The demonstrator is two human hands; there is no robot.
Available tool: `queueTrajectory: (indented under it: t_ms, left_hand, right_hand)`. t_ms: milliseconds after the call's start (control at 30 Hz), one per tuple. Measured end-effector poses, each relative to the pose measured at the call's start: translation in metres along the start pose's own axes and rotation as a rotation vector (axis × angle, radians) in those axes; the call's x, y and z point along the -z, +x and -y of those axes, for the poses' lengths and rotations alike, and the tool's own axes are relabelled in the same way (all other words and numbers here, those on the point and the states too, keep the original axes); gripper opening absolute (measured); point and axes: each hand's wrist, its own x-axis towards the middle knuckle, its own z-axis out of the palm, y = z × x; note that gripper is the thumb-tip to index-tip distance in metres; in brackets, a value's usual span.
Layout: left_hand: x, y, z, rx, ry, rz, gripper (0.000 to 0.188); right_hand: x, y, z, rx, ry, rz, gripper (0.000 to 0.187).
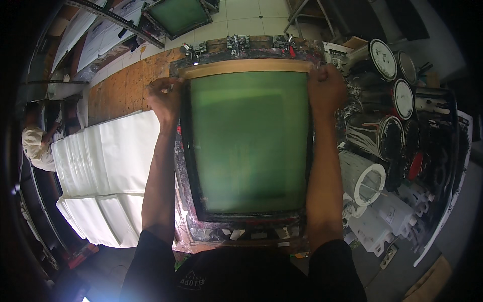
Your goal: The person secures a green screen printing frame onto a wooden board using clamps. They then mix a white liquid in a container and pour it onto the frame. Finally, they retrieve a squeegee from a plastic bag.
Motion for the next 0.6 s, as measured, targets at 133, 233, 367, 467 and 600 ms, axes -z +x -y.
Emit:
queueTrajectory:
  t_ms: [133,233,367,467,600]
  left_hand:
    - [-0.008,-0.006,-0.007,-0.075,0.069,-0.066,0.019]
    - [-0.014,-0.003,0.000,-0.149,0.107,-0.092,0.019]
    - [-0.021,-0.003,0.002,-0.159,0.138,-0.117,0.018]
    - [-0.022,-0.003,0.005,-0.172,0.132,-0.135,0.019]
    - [-0.023,-0.001,0.011,-0.193,0.179,-0.173,0.021]
  right_hand:
    - [-0.006,-0.002,0.006,-0.075,-0.052,0.008,0.026]
    - [-0.011,-0.001,0.001,-0.100,0.006,0.013,0.026]
    - [-0.011,-0.001,-0.001,-0.045,-0.061,-0.017,0.030]
    - [-0.010,-0.004,0.000,-0.058,0.037,-0.075,0.031]
    - [-0.017,-0.007,-0.009,0.033,0.197,-0.147,0.031]
